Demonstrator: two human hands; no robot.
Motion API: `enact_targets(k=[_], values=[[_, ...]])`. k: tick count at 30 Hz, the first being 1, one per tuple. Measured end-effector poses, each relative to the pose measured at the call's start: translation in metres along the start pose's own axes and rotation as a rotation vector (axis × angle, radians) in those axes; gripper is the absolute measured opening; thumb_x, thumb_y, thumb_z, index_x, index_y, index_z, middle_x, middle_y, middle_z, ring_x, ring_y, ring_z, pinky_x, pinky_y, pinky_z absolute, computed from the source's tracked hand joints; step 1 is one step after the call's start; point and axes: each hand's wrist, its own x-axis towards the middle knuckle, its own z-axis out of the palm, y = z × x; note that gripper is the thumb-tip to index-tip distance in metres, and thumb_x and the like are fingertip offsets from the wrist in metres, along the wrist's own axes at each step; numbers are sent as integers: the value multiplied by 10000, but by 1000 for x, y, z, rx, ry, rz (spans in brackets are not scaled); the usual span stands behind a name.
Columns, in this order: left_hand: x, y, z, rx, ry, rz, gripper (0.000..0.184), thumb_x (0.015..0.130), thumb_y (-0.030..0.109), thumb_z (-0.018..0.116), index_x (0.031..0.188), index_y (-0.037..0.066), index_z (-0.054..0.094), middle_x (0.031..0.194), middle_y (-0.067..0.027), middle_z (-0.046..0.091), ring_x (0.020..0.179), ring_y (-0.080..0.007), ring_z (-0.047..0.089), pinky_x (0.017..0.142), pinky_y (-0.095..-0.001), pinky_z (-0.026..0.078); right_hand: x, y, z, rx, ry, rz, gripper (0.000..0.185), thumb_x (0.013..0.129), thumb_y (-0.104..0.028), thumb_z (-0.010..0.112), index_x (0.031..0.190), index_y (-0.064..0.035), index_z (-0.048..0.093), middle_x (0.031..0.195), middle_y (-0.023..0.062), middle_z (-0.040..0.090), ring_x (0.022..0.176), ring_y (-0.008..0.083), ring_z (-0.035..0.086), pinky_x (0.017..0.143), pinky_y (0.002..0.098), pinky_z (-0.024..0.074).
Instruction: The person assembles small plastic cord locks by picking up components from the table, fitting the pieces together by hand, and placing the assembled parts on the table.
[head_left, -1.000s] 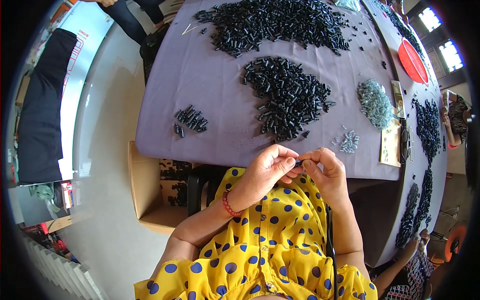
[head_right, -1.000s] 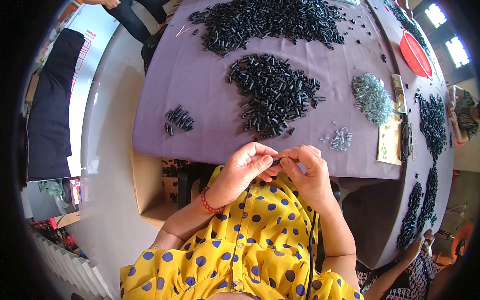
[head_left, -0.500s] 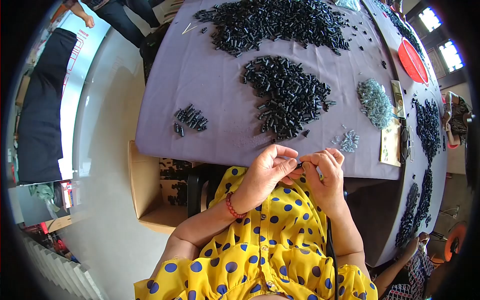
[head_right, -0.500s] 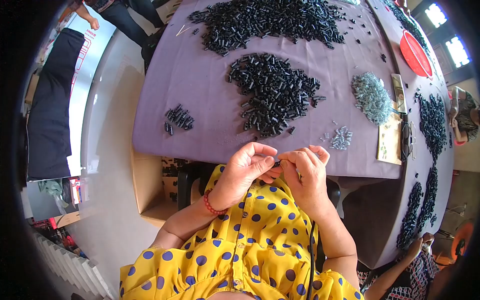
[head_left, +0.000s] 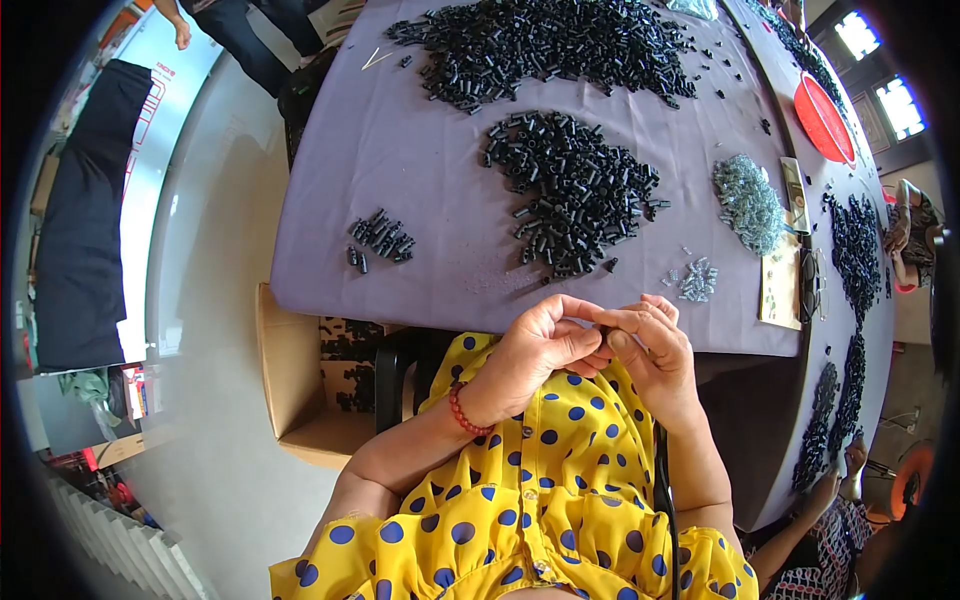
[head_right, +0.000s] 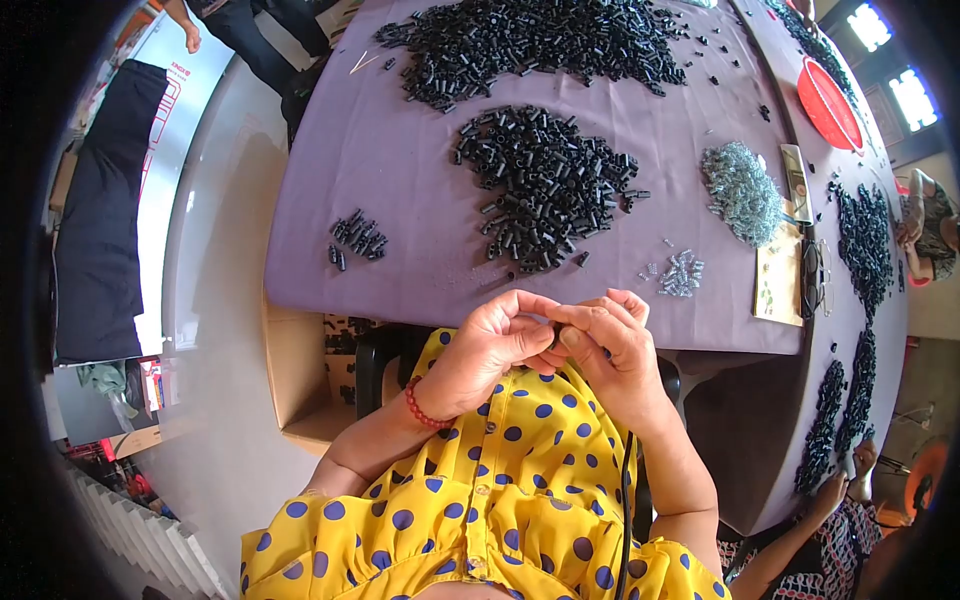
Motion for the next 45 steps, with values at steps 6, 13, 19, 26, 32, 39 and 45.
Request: enact_targets(k=[6, 13, 19, 26, 32, 39, 45], values=[[4, -2, 0, -104, -8, 22, 231, 1052, 99, 596, 1257, -5, 571, 1178, -100, 678, 1028, -134, 680, 935, -294, 573, -4, 0, 12, -279, 62, -175, 504, 784, -154, 840, 1250, -91, 658, 942, -12, 654, 867, 164, 645, 1104, 476, 296], [12, -9, -14, -221, -47, -38, 254, 1050, 108, 600, 1278, 2, 570, 1194, -105, 663, 1087, -175, 679, 971, -334, 567, -2, 1, 14, -373, 84, -242, 477, 765, -155, 831, 1209, -83, 673, 900, -15, 632, 844, 163, 635, 1115, 479, 278], [12, -6, -15, -138, -45, -33, 278, 1053, 139, 605, 1283, -10, 564, 1206, -113, 657, 1087, -181, 679, 994, -347, 559, 2, -8, 11, -408, 85, -198, 444, 780, -195, 825, 1182, -75, 678, 894, -6, 635, 819, 172, 630, 1068, 481, 302], [13, -5, -18, -253, -118, -105, 306, 1057, 163, 604, 1304, -11, 553, 1225, -103, 648, 1117, -165, 659, 1009, -332, 542, 2, -3, 13, -505, 130, -287, 408, 777, -223, 834, 1126, -70, 687, 839, -5, 623, 751, 162, 617, 1046, 471, 315], [12, -6, -18, -258, -142, -118, 310, 1054, 173, 612, 1309, 5, 557, 1215, -85, 649, 1102, -148, 648, 993, -319, 535, -1, 0, 15, -547, 188, -363, 399, 767, -205, 837, 1110, -64, 690, 795, -18, 620, 703, 141, 605, 1046, 472, 315], [13, -9, -16, -261, -110, -119, 326, 1040, 186, 638, 1293, -4, 557, 1186, -96, 647, 1070, -154, 664, 972, -317, 560, -4, 4, 17, -533, 215, -398, 388, 778, -184, 822, 1120, -58, 690, 792, -14, 619, 692, 143, 603, 1049, 473, 318], [13, -6, -17, -248, -102, -96, 296, 1046, 163, 628, 1292, 12, 561, 1172, -85, 646, 1083, -149, 652, 978, -320, 554, 0, 3, 17, -550, 147, -337, 392, 792, -196, 820, 1135, -55, 693, 801, -6, 599, 712, 151, 602, 1073, 478, 321]])
